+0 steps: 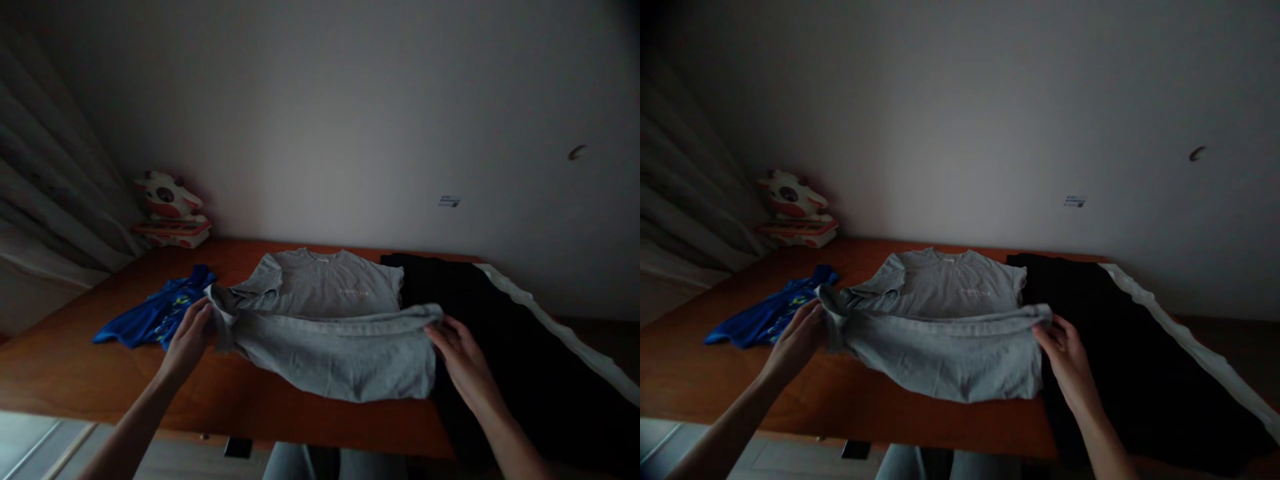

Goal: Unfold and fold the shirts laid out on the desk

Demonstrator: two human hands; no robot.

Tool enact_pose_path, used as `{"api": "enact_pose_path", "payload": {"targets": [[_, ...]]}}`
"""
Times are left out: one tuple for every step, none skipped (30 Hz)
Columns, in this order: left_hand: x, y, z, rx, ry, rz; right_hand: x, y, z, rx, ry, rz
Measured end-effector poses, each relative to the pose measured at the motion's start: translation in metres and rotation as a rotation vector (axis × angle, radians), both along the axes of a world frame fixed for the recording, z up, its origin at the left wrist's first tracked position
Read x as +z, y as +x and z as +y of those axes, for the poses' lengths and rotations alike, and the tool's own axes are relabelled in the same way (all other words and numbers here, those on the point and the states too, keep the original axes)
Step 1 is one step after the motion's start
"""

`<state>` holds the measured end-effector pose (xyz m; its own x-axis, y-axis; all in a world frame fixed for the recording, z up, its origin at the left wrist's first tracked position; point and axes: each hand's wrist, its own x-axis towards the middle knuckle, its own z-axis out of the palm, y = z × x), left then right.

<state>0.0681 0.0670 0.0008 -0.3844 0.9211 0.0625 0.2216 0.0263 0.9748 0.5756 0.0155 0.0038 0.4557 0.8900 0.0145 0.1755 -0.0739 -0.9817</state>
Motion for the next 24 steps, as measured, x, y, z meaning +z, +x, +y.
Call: {"api": "enact_pose_path", "payload": {"targets": [[-0.001,0.006,0.005,0.004,-0.031,0.030,-0.005,-0.003,0.005,-0.049,0.000,0.063],[-0.005,0.009,0.007,-0.017,-0.071,0.098,-0.010,-0.006,0.008,-0.055,-0.028,0.098],[-0.010,0.011,0.007,-0.042,-0.105,0.205,-0.017,-0.007,0.007,-0.023,-0.074,0.103],[-0.017,0.012,0.005,-0.063,-0.120,0.340,-0.025,-0.007,0.004,0.027,-0.127,0.085],[-0.024,0.012,0.001,-0.082,-0.119,0.481,-0.032,-0.007,0.000,0.077,-0.174,0.047],[-0.030,0.011,-0.003,-0.096,-0.110,0.608,-0.038,-0.005,-0.005,0.121,-0.210,-0.008],[-0.034,0.009,-0.008,-0.108,-0.102,0.707,-0.044,-0.003,-0.009,0.162,-0.240,-0.080],[-0.037,0.008,-0.011,-0.121,-0.100,0.774,-0.048,-0.001,-0.013,0.201,-0.264,-0.161],[-0.037,0.006,-0.014,-0.144,-0.107,0.810,-0.050,0.001,-0.015,0.240,-0.280,-0.243],[-0.036,0.005,-0.014,-0.175,-0.122,0.822,-0.051,0.003,-0.017,0.274,-0.281,-0.316],[-0.032,0.003,-0.014,-0.206,-0.138,0.818,-0.050,0.003,-0.017,0.296,-0.268,-0.369],[-0.028,0.002,-0.012,-0.231,-0.148,0.799,-0.047,0.003,-0.016,0.294,-0.241,-0.396],[-0.023,0.000,-0.009,-0.244,-0.147,0.765,-0.044,0.003,-0.015,0.264,-0.205,-0.399],[-0.018,-0.002,-0.006,-0.240,-0.132,0.719,-0.041,0.002,-0.013,0.207,-0.161,-0.379],[-0.013,-0.004,-0.003,-0.218,-0.100,0.660,-0.038,0.001,-0.012,0.140,-0.115,-0.346],[-0.008,-0.006,0.000,-0.179,-0.050,0.584,-0.034,0.000,-0.011,0.072,-0.069,-0.305],[-0.004,-0.007,0.003,-0.137,0.010,0.489,-0.032,-0.001,-0.011,0.010,-0.026,-0.262],[0.000,-0.009,0.005,-0.088,0.071,0.377,-0.029,-0.001,-0.010,-0.043,0.013,-0.226],[0.004,-0.010,0.006,-0.044,0.121,0.261,-0.028,-0.001,-0.010,-0.088,0.041,-0.201],[0.007,-0.011,0.007,-0.012,0.151,0.156,-0.027,-0.001,-0.010,-0.125,0.055,-0.188],[0.009,-0.013,0.007,0.012,0.164,0.077,-0.027,0.000,-0.010,-0.156,0.061,-0.185],[0.012,-0.014,0.007,0.030,0.165,0.034,-0.026,0.002,-0.009,-0.174,0.061,-0.186],[0.013,-0.016,0.006,0.040,0.158,0.026,-0.026,0.004,-0.009,-0.181,0.062,-0.188],[0.015,-0.018,0.005,0.027,0.147,0.049,-0.026,0.006,-0.009,-0.175,0.065,-0.186]]}}
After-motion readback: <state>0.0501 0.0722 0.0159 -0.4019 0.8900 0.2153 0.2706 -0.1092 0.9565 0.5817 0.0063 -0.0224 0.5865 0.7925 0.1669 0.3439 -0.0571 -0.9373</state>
